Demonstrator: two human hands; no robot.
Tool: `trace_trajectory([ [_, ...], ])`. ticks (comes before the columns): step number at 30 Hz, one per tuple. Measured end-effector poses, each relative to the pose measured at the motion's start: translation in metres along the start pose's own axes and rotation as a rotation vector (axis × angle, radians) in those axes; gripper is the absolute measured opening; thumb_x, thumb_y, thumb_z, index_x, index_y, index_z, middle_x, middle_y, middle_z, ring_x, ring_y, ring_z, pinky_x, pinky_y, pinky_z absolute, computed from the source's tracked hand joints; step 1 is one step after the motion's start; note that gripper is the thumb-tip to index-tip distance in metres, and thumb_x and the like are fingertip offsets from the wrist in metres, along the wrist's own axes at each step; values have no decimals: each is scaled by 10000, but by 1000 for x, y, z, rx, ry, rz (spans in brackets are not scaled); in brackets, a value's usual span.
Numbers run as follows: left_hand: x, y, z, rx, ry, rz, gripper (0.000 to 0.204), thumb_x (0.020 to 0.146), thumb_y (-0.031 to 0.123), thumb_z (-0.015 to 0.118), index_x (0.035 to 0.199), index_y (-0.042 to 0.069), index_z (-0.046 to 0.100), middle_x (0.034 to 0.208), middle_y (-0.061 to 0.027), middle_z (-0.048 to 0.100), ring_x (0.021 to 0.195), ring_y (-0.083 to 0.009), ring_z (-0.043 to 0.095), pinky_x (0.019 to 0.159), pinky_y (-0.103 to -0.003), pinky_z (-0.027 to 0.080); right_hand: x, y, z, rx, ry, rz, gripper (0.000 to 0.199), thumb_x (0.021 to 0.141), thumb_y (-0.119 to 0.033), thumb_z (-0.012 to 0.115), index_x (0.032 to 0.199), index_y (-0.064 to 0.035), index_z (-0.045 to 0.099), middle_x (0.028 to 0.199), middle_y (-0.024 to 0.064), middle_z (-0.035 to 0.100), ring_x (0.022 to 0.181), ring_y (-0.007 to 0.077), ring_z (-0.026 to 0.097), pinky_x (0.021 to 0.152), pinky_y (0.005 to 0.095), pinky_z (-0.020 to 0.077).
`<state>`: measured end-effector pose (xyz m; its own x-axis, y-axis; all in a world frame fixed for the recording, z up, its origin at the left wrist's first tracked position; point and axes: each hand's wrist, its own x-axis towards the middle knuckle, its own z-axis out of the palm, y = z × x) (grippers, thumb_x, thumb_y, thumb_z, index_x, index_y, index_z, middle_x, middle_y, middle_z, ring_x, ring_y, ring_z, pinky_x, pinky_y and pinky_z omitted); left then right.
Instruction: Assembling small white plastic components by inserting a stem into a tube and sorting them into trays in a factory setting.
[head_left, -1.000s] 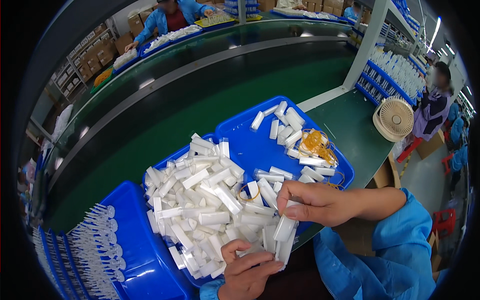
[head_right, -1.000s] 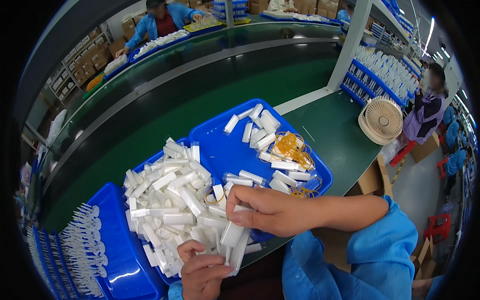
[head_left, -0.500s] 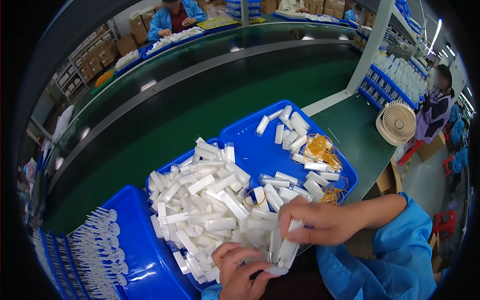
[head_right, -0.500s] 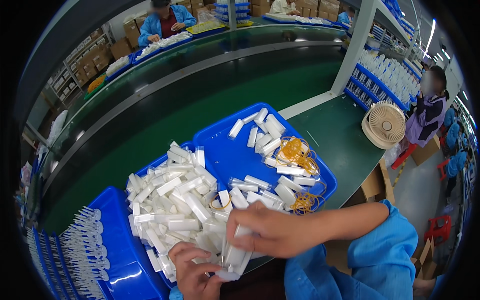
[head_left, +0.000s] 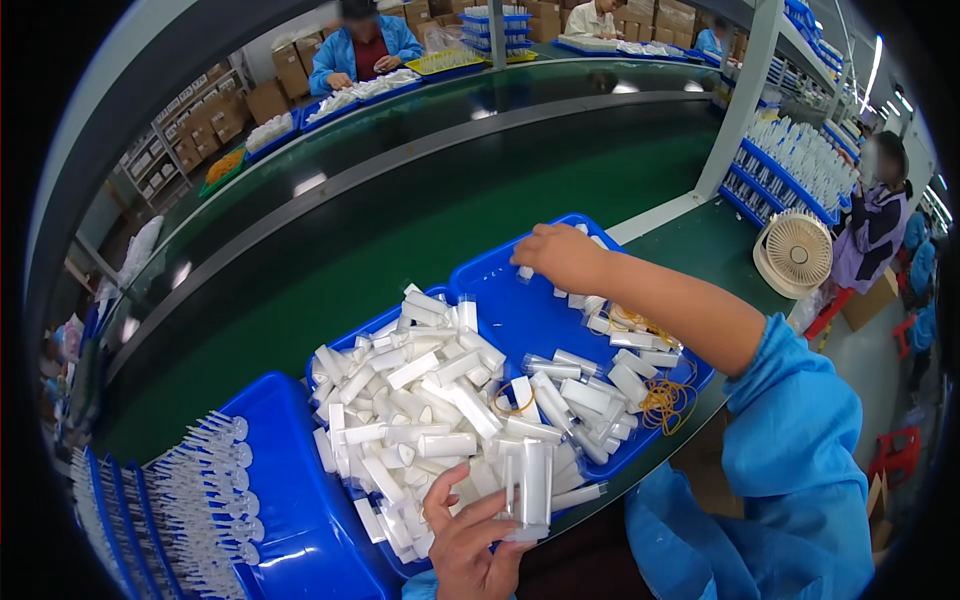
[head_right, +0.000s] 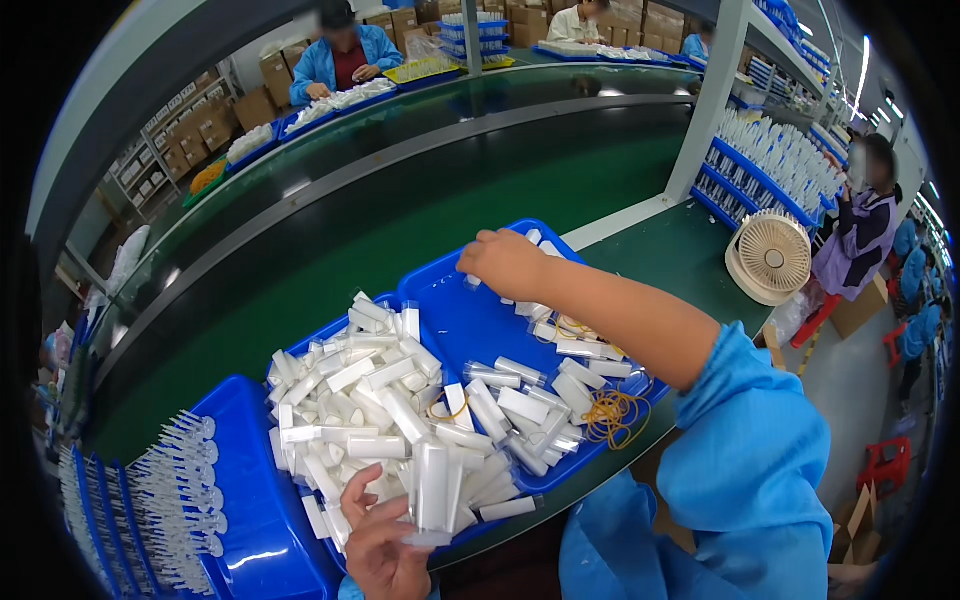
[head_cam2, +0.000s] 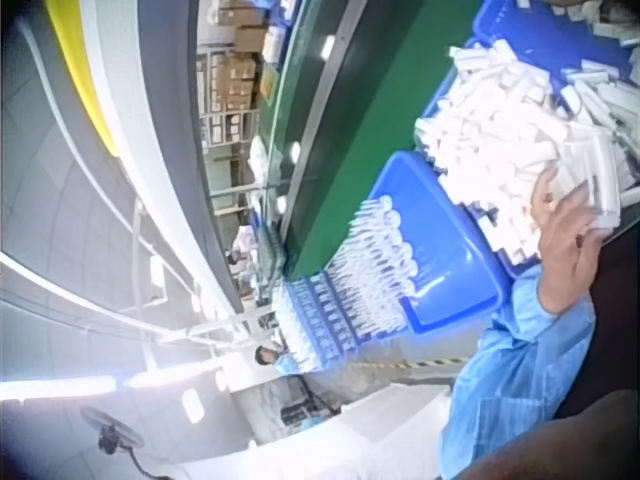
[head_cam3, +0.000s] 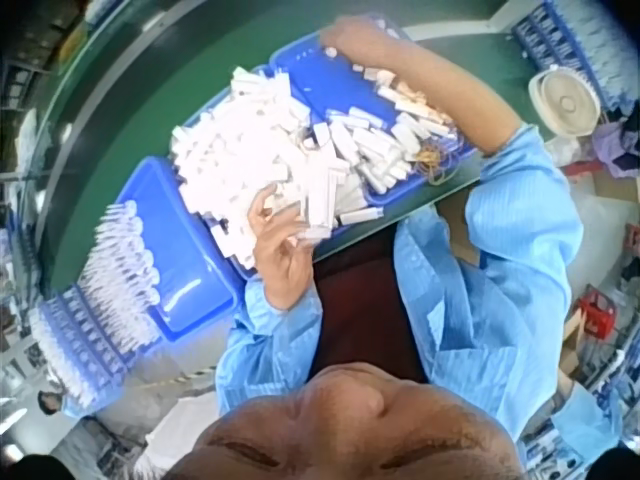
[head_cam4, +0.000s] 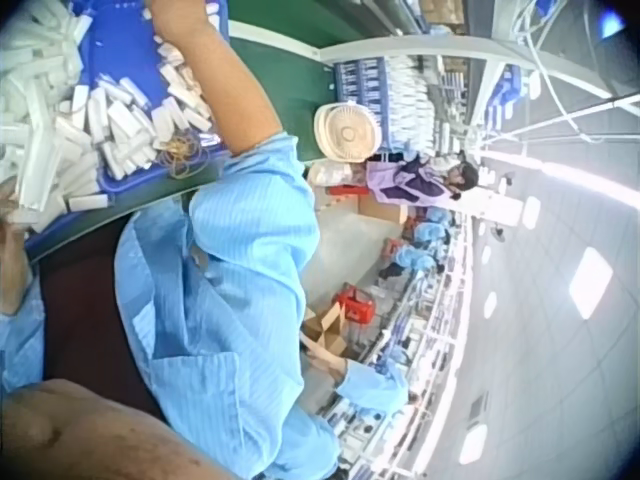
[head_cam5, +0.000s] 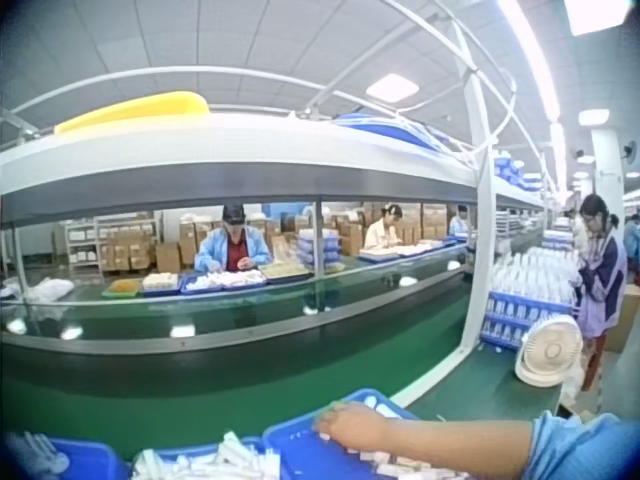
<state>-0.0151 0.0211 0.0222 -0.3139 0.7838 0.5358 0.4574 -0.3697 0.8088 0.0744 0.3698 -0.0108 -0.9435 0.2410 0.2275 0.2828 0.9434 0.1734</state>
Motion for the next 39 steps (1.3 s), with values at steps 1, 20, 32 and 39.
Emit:
trace_trajectory([
  [1, -2, 1, -1, 4, -19, -8, 133, 739, 135, 665, 819, 49, 602, 939, -130, 615, 1125, -395, 413, 906, -475, 316, 6, -1, 7, -26, -100, -13, 250, 713, -76, 578, 961, -68, 606, 1015, 86, 584, 934, 236, 557, 797, 348, 459],
  [20, 7, 5, 12, 101, -106, 87, 78, 712, 64, 653, 789, 68, 641, 761, -43, 623, 781, -205, 589, 934, -482, 278, -62, -136, -106, 2197, -152, 644, 384, 912, -166, 476, 1272, -45, 415, 869, 35, 539, 763, 99, 506, 631, 244, 427],
  [32, 5, 6, 7, 162, -178, 145, 112, 679, 80, 663, 790, 91, 660, 760, -44, 620, 786, -202, 585, 933, -467, 284, -77, -122, -118, 1676, -115, 337, 432, 849, -148, 593, 1266, -135, 481, 989, 69, 612, 890, 98, 541, 811, 264, 434],
  [39, 2, 12, 2, 295, -235, 188, 151, 632, 89, 679, 771, 149, 671, 811, -3, 615, 974, -285, 500, 911, -480, 298, -79, -127, -131, 1655, -174, 347, 416, 833, -117, 608, 1237, -107, 509, 994, 97, 626, 906, 113, 556, 829, 265, 434],
])
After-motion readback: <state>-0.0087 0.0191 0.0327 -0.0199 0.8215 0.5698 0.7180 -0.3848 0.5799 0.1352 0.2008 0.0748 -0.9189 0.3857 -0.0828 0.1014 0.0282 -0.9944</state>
